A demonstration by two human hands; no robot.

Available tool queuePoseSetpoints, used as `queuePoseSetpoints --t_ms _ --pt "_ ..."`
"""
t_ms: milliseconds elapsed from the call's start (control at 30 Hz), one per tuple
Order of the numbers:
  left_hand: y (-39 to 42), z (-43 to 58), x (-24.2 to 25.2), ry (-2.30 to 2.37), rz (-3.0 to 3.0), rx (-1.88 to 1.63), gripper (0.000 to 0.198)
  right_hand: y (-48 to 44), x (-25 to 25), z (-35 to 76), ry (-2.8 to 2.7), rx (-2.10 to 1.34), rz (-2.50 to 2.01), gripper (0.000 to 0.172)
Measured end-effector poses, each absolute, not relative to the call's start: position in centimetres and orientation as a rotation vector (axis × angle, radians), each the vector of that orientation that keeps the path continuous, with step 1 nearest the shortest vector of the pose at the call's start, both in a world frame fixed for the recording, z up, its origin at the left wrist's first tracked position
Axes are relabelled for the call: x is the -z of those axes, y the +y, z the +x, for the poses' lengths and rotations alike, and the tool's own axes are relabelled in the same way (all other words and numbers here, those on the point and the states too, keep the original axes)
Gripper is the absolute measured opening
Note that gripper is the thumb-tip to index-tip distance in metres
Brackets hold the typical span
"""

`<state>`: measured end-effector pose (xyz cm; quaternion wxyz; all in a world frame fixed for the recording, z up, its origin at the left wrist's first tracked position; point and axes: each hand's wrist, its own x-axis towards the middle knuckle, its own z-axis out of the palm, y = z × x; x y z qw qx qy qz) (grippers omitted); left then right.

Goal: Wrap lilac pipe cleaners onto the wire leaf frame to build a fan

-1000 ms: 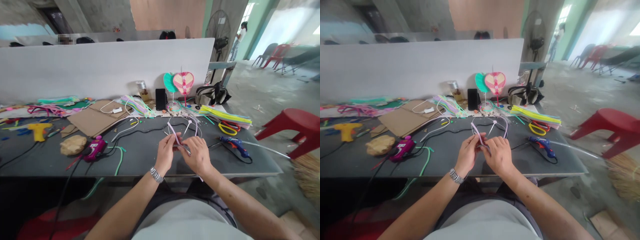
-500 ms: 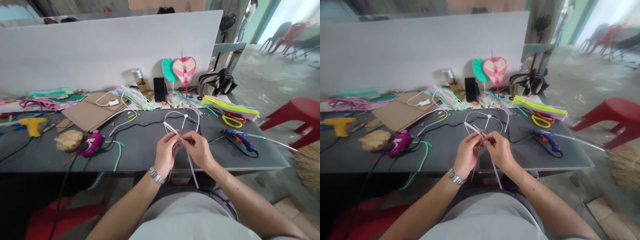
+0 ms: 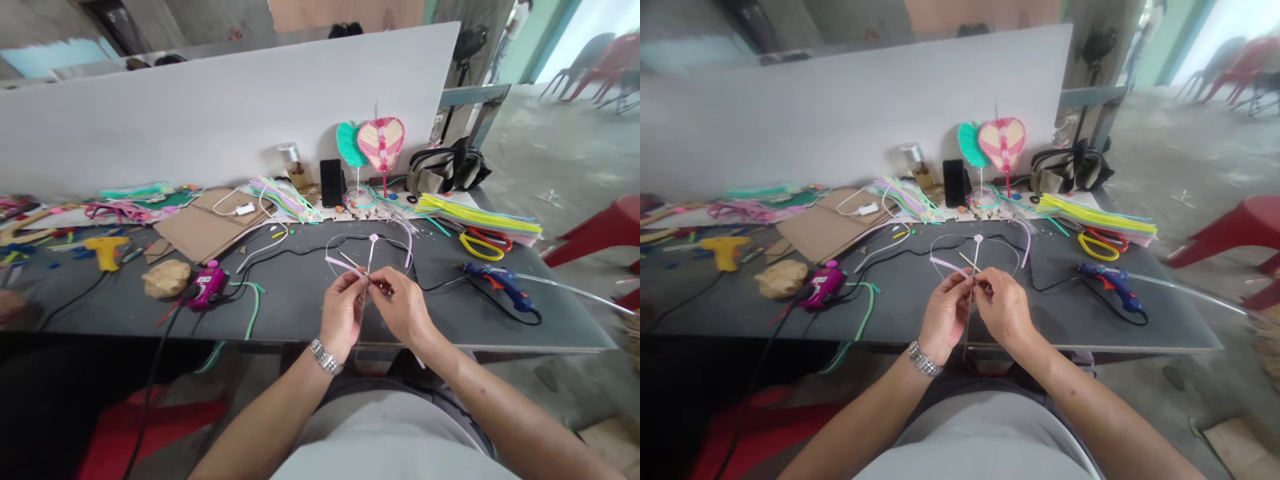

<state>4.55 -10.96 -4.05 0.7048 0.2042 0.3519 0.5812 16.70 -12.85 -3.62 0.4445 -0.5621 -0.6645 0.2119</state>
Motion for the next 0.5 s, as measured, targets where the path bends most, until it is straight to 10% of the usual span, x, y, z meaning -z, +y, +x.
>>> queuePoseSetpoints --t_ms 500 --pt "-13.5 3.4 6.3 0.814 0.292 -1.3 0.03 -13.4 4.9 16.2 -1.747 -0.67 -1.448 0.02"
